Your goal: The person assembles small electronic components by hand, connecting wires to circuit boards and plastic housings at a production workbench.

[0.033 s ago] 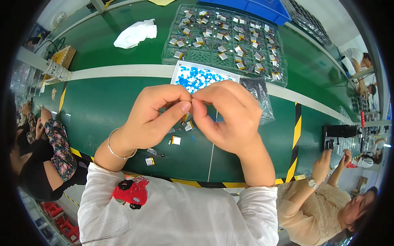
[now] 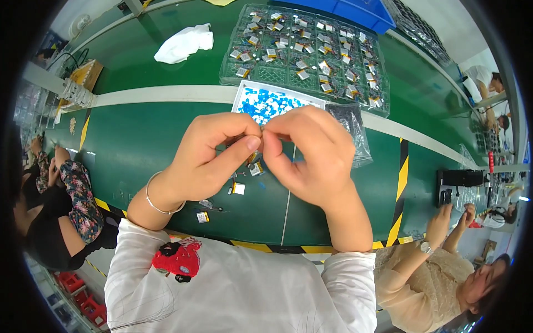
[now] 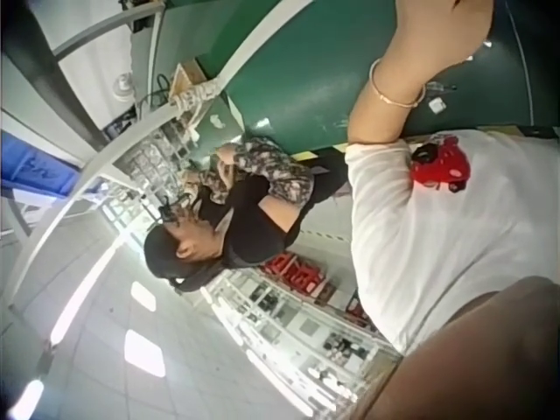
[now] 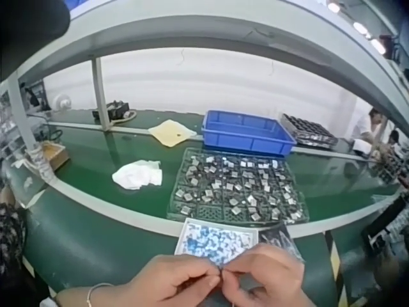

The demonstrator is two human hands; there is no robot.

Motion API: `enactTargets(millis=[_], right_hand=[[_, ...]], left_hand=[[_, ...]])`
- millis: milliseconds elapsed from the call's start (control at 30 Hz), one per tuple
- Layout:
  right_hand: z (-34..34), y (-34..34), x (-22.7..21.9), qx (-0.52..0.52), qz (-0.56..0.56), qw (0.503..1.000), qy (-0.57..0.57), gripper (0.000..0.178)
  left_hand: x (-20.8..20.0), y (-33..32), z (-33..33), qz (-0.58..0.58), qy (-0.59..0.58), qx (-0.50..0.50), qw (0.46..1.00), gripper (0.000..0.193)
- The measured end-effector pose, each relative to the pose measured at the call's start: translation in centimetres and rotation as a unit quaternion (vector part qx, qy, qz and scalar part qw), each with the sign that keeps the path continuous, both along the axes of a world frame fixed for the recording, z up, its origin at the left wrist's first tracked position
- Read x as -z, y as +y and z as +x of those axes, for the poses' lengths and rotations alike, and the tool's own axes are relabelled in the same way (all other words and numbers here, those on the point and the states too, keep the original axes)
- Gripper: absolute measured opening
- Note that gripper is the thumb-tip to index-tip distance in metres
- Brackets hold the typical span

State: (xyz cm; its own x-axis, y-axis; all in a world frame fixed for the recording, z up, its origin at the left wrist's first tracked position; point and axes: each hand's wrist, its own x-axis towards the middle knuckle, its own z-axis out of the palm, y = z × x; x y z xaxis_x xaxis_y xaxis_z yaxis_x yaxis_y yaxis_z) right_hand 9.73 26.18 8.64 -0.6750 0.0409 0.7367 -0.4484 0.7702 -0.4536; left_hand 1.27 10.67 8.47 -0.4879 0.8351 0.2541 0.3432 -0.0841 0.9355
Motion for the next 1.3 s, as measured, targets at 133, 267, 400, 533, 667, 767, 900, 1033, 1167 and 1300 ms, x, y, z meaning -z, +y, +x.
enactTargets(millis=[133, 267, 400, 533, 667, 767, 900, 1033, 1167, 1300], right_hand=[[-0.8, 0.8, 0.4, -0.048, -0.041, 0.998, -0.022, 0.012], [-2.5, 3.9, 3.7, 0.026, -0.192, 0.969, -0.153, 0.010], [-2.2, 2.3, 3.1, -0.039, -0.154, 0.980, -0.121, 0.014], [-1.3, 0.1, 1.7, -0.005, -0.091, 0.995, -0.050, 0.015], [-1.4, -0.1, 1.3, -0.007, -0.047, 0.999, 0.000, 0.013], [-1.2, -0.1, 1.6, -0.006, -0.043, 0.999, -0.031, 0.015], [-1.5, 0.4, 2.1, -0.011, -0.056, 0.998, -0.029, 0.014], [-2.9, 3.5, 3.9, 0.046, -0.159, 0.977, -0.133, 0.008], [-3.1, 6.5, 5.6, 0.086, 0.020, 0.945, -0.314, 0.010], [-3.5, 6.5, 6.5, 0.106, 0.055, 0.966, -0.230, 0.012]], left_hand=[[-0.4, 0.0, -0.3, -0.014, 0.010, -0.003, 1.000, 0.010], [-0.5, -0.2, -1.0, -0.061, 0.074, 0.005, 0.995, 0.009], [-0.2, -0.6, -2.2, -0.097, 0.009, -0.024, 0.995, 0.011], [-0.4, -0.5, -2.1, -0.102, -0.070, -0.014, 0.992, 0.012], [-0.5, -0.3, -1.9, -0.090, -0.043, -0.001, 0.995, 0.012], [-0.6, -0.3, -1.7, -0.114, -0.008, 0.006, 0.993, 0.010], [-0.7, -0.3, -1.2, -0.110, -0.002, 0.004, 0.994, 0.009], [-0.9, -0.7, -1.5, -0.101, 0.029, -0.003, 0.994, 0.008], [-1.1, -2.1, -3.8, -0.153, 0.228, 0.052, 0.960, 0.005], [1.4, -2.1, -7.4, -0.286, 0.062, 0.212, 0.932, 0.006]])
